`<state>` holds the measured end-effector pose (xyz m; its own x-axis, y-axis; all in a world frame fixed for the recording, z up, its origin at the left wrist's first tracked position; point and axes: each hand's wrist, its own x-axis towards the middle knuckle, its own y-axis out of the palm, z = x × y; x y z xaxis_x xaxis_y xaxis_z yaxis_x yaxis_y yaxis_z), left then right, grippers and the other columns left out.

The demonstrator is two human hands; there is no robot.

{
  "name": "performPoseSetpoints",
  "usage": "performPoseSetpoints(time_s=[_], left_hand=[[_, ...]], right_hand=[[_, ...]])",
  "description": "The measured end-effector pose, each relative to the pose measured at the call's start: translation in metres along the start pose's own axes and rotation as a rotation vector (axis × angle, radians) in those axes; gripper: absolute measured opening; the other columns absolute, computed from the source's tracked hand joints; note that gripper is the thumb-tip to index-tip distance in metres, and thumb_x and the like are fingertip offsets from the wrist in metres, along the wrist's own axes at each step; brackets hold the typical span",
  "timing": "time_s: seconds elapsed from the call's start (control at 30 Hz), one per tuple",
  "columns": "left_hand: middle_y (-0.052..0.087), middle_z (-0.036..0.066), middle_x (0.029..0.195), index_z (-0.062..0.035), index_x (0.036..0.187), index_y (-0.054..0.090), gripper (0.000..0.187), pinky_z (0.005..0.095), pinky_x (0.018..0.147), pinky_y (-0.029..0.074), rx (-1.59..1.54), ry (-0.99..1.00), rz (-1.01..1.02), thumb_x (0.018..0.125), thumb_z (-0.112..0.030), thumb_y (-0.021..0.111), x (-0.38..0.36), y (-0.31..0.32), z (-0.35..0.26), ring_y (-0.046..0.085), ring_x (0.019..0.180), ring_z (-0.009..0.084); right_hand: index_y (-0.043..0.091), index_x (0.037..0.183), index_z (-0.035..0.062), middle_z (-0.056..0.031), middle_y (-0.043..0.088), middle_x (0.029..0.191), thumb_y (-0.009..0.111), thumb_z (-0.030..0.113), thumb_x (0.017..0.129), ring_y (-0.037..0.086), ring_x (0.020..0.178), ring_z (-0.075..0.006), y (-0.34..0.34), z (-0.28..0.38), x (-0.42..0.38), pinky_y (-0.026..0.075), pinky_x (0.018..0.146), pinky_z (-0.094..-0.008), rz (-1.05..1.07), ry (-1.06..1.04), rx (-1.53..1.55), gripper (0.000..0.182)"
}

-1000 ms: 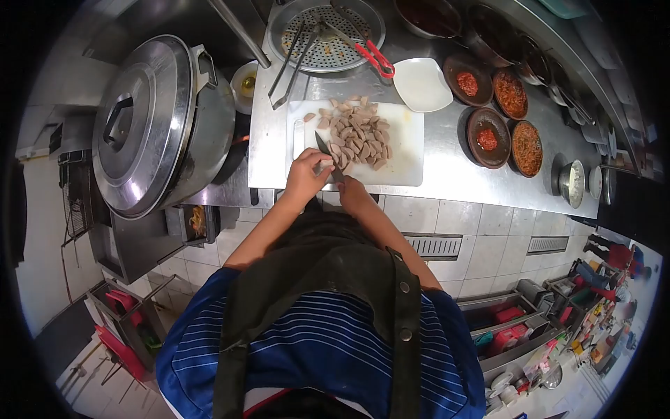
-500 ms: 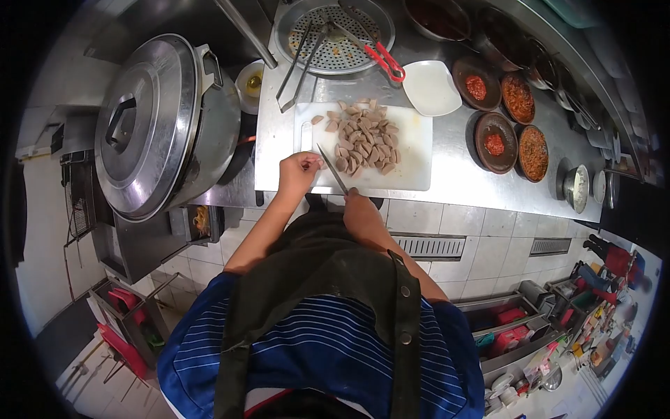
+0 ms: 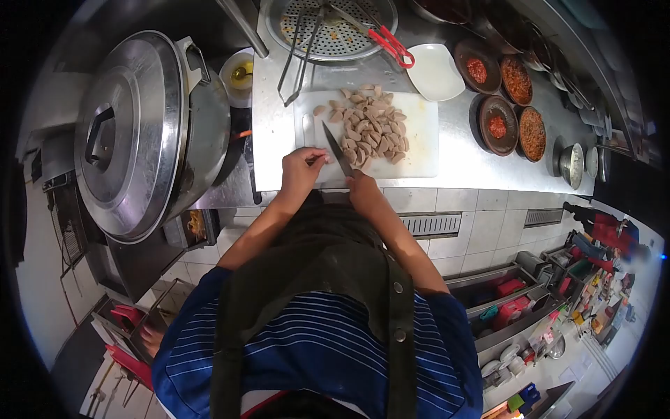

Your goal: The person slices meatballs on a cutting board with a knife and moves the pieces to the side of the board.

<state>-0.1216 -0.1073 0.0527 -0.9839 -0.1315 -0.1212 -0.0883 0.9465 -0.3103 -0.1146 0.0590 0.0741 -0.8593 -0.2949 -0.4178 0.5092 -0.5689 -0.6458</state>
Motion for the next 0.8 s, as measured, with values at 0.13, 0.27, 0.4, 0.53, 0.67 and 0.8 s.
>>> performPoseSetpoints(time_s=[0.13, 0.27, 0.4, 0.53, 0.67, 0.8], left_hand=[[0.066, 0.013, 0.077, 0.0037, 0.083, 0.065, 0.01, 0.0261, 0.063, 0.051, -0.139, 0.031, -0.015, 0.074, 0.0, 0.067, -0.002, 0.001, 0.012, 0.066, 0.07, 0.0176], [0.065, 0.013, 0.075, 0.0036, 0.078, 0.064, 0.007, 0.0266, 0.062, 0.051, -0.065, 0.083, -0.02, 0.072, 0.003, 0.066, -0.001, -0.002, 0.013, 0.065, 0.068, 0.0202], [0.065, 0.013, 0.076, 0.0035, 0.075, 0.064, 0.005, 0.0271, 0.061, 0.051, -0.045, 0.127, -0.038, 0.071, 0.004, 0.066, -0.001, -0.001, 0.017, 0.064, 0.065, 0.0218], [0.065, 0.013, 0.076, 0.0032, 0.076, 0.064, 0.005, 0.0272, 0.06, 0.051, -0.001, 0.139, -0.046, 0.071, 0.004, 0.065, -0.002, -0.001, 0.014, 0.064, 0.065, 0.0213], [0.065, 0.013, 0.076, 0.0026, 0.078, 0.064, 0.006, 0.0269, 0.061, 0.051, -0.008, 0.126, -0.034, 0.072, 0.004, 0.065, -0.002, 0.002, 0.013, 0.064, 0.066, 0.0212], [0.065, 0.013, 0.077, 0.0029, 0.082, 0.065, 0.009, 0.0264, 0.061, 0.051, 0.046, 0.113, -0.041, 0.073, 0.002, 0.065, -0.002, 0.002, 0.007, 0.064, 0.067, 0.0207]], right_hand=[[0.047, 0.088, -0.0049, -0.0312, 0.056, 0.07, 0.042, 0.013, 0.09, 0.056, 0.072, -0.0474, -0.016, 0.029, -0.022, 0.044, 0.061, -0.0512, 0.008, 0.113, -0.027, 0.018], [0.046, 0.093, -0.004, -0.0284, 0.057, 0.068, 0.04, 0.012, 0.09, 0.058, 0.071, -0.0449, -0.012, 0.034, -0.033, 0.045, 0.061, -0.0508, 0.079, 0.147, -0.205, 0.017], [0.046, 0.095, -0.0042, -0.0269, 0.059, 0.071, 0.041, 0.011, 0.089, 0.058, 0.073, -0.0435, -0.009, 0.035, -0.033, 0.045, 0.063, -0.0514, 0.097, 0.19, -0.277, 0.017], [0.046, 0.092, -0.0052, -0.0257, 0.059, 0.071, 0.042, 0.011, 0.088, 0.058, 0.072, -0.0437, 0.013, 0.016, -0.017, 0.046, 0.063, -0.0505, 0.058, 0.121, -0.34, 0.017], [0.046, 0.092, -0.0066, -0.0243, 0.058, 0.07, 0.046, 0.013, 0.087, 0.058, 0.065, -0.0398, 0.029, -0.019, -0.001, 0.047, 0.061, -0.0472, 0.024, -0.003, -0.25, 0.02], [0.046, 0.088, -0.0029, -0.0128, 0.052, 0.059, 0.051, 0.022, 0.088, 0.054, 0.05, -0.0219, 0.005, -0.032, -0.005, 0.044, 0.048, -0.0366, 0.269, 0.073, 0.209, 0.025]])
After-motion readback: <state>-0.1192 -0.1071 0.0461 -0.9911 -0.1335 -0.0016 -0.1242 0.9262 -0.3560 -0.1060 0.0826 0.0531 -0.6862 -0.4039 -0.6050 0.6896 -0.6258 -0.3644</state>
